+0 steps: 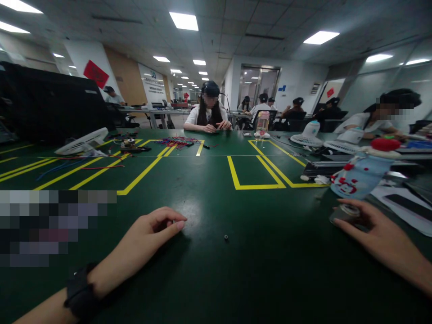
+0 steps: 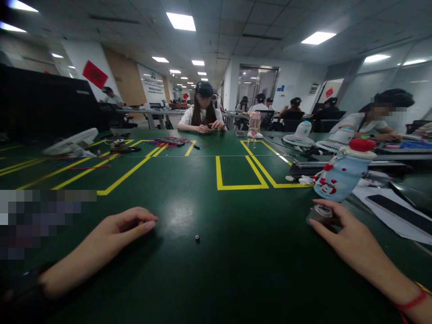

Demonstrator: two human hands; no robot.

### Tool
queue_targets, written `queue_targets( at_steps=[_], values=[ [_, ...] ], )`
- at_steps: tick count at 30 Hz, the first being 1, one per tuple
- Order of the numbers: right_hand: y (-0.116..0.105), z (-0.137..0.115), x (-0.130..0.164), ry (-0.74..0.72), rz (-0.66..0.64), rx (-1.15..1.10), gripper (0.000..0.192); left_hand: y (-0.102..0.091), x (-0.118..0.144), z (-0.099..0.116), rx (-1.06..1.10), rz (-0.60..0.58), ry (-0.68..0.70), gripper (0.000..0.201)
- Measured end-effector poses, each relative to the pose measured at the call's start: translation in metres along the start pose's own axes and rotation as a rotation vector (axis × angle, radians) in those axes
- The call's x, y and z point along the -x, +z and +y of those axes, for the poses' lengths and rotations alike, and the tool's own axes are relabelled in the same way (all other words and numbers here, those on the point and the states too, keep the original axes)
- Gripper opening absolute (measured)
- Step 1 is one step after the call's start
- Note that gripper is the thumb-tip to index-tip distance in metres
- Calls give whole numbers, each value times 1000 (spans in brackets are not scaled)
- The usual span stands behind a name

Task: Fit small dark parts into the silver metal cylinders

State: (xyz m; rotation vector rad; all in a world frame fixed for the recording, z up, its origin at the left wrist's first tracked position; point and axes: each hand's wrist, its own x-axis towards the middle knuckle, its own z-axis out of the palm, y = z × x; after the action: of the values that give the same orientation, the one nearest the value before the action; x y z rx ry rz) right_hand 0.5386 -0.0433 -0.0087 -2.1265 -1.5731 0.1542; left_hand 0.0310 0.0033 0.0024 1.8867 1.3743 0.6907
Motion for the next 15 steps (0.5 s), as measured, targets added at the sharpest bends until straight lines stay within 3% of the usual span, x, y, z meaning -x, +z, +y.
queue_targets(
  at_steps=[3,6,7,10,13,15],
  values=[
    [-4,6,4,-54,85,121,64,4,-1,3,2,1,-6,27],
    [8,-34,15,-350,324,235,68,5,-2,5,-2,-13,11,26],
    [15,-55,21,-474,332,232,64,4,-2,5,-4,-19,17,26],
    [43,-126,40,-765,60,117,44,3,-2,3,-34,-39,36,25],
    [73,-186,54,-845,-188,-9,35,3,-2,1,-75,-29,48,24],
    [83,-207,55,-859,-242,-57,24,3,-2,1,-91,-12,47,24]
  ],
)
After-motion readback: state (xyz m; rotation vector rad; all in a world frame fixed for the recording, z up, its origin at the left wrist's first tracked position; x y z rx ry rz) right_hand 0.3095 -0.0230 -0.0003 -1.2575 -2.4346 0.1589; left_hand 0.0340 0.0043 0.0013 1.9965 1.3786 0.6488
